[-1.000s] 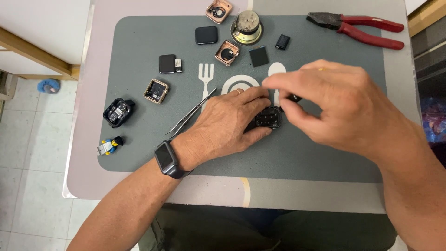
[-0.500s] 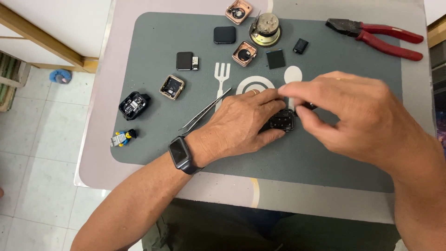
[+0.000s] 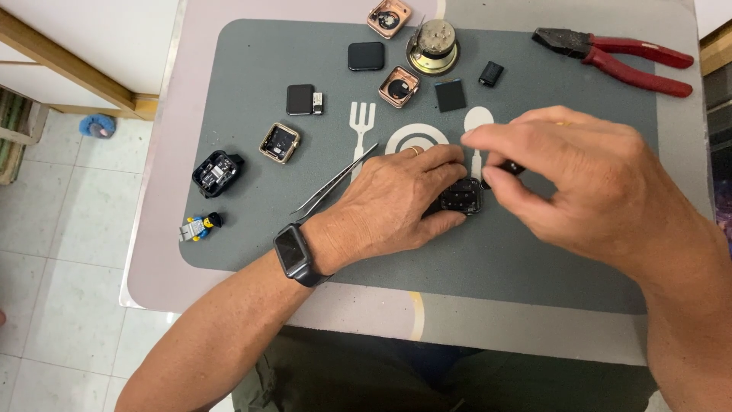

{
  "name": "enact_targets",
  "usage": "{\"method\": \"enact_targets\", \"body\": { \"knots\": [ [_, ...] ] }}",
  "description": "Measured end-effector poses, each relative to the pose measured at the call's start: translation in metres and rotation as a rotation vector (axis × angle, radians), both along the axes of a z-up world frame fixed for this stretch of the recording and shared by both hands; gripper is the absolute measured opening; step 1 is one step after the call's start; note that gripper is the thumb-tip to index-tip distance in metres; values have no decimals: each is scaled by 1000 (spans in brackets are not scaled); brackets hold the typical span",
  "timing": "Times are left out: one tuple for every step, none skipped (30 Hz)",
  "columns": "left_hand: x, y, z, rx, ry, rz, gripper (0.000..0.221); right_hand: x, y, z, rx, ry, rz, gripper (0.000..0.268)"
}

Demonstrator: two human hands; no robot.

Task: Repairing or assembling a smartwatch by carefully aligning and pressing the internal circuit board into the watch housing.

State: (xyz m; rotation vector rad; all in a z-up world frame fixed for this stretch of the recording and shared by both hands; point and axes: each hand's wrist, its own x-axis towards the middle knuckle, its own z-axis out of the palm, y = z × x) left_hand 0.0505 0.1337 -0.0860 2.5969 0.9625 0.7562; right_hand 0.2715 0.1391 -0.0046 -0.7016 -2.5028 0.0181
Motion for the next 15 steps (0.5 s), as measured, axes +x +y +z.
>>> {"method": "enact_targets", "body": {
  "knots": [
    [0,0,0,-4,-7,2,40,-1,-1,2,-24,3,17,29],
    [0,0,-1,-4,-7,3,40,0,-1,1,-25,4,18,29],
    [0,0,-1,2,-11,0,39,1,-1,0,-14,-21,8,30],
    [1,1,-1,9,-16,-5,39,3,-2,-1,-3,-45,-4,30],
    [0,0,-1,8,-16,-6,39,3,0,-3,-4,-45,-5,30],
    [0,0,-1,5,-2,3,40,3,1,-5,50,-37,-12,24],
    [0,0,-1,1,12,13,42,4,3,-6,104,-30,-19,21],
    [-1,-1,0,1,9,6,42,4,3,-4,104,-32,-25,21],
    [-1,-1,1,3,6,4,43,4,3,-3,88,-21,-21,21],
    [-1,-1,1,6,1,1,43,4,3,-1,74,-11,-17,22],
    [0,-1,1,6,-3,-5,43,3,3,0,74,-15,-23,22],
    [0,-1,1,-1,2,8,42,2,3,1,53,1,31,24],
    [1,-1,1,-8,6,20,41,1,2,2,32,17,85,28],
    [1,-1,0,-10,4,18,41,1,3,1,30,15,83,28],
    [1,-1,0,-14,3,16,41,1,4,0,74,19,68,22]
  ]
}}
